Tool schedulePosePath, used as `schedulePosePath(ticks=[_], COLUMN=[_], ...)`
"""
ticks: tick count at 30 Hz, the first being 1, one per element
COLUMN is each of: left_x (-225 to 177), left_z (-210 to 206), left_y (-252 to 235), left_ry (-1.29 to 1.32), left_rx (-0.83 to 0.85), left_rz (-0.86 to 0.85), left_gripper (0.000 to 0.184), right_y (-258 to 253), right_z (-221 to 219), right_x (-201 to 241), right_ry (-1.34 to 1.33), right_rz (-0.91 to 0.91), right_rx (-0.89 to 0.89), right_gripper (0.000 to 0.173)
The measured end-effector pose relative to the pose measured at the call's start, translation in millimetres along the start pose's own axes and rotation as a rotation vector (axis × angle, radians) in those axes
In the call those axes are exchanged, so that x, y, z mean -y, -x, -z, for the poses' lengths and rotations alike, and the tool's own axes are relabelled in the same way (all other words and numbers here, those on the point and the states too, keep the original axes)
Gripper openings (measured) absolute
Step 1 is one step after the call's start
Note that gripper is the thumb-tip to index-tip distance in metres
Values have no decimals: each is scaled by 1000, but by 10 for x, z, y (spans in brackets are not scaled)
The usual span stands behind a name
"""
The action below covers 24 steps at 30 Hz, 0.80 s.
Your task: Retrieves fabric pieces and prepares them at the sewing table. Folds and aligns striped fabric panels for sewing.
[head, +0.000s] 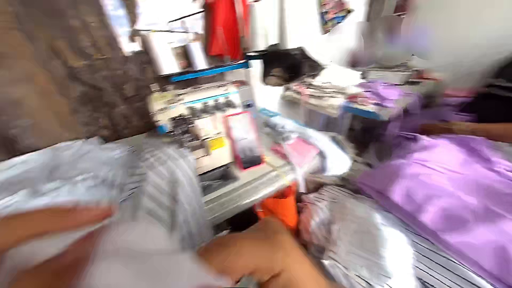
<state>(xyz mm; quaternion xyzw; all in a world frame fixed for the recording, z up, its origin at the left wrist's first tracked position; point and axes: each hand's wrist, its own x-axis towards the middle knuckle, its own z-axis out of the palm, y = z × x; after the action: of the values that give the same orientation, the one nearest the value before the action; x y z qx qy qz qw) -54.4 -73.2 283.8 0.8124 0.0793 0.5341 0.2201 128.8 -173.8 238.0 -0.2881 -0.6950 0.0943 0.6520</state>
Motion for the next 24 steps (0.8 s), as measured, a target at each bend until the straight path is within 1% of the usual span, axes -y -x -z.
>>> schedulePosePath(ticks=[2,4,6,8,10,12,14,18,21,24], left_x=[291,604,848,1117,1494,1870,2097,2196,2198,2224], left_z=[65,53,49,11,-102,-241,-334,-426,-449,-450], left_y=[-102,-238,-378,-518,-617,-617,-591,-542,-548,-517], left_ry=[-245,-388,-452,-460,-481,-455,-432,-400,-420,-466], left_rx=[-29,-26,24,108,222,321,357,351,329,301], left_rz=[-86,-198,-245,-268,-237,-150,-103,-72,-86,-126], left_gripper=[10,15,18,19,18,18,18,18,18,21], right_y=[1,38,38,6,16,84,125,126,118,194], right_z=[-54,-172,-272,-334,-382,-391,-370,-287,-247,-283], right_x=[-331,-704,-933,-1127,-1434,-1688,-1799,-1868,-1904,-1967], right_ry=[-69,-80,-95,-111,-75,-32,-1,24,135,203], right_rz=[-102,-198,-274,-333,-420,-554,-613,-581,-487,-383], right_rx=[0,-54,-112,-142,-175,-198,-195,-228,-254,-301], right_gripper=[20,19,17,18,23,27,26,24,27,24])
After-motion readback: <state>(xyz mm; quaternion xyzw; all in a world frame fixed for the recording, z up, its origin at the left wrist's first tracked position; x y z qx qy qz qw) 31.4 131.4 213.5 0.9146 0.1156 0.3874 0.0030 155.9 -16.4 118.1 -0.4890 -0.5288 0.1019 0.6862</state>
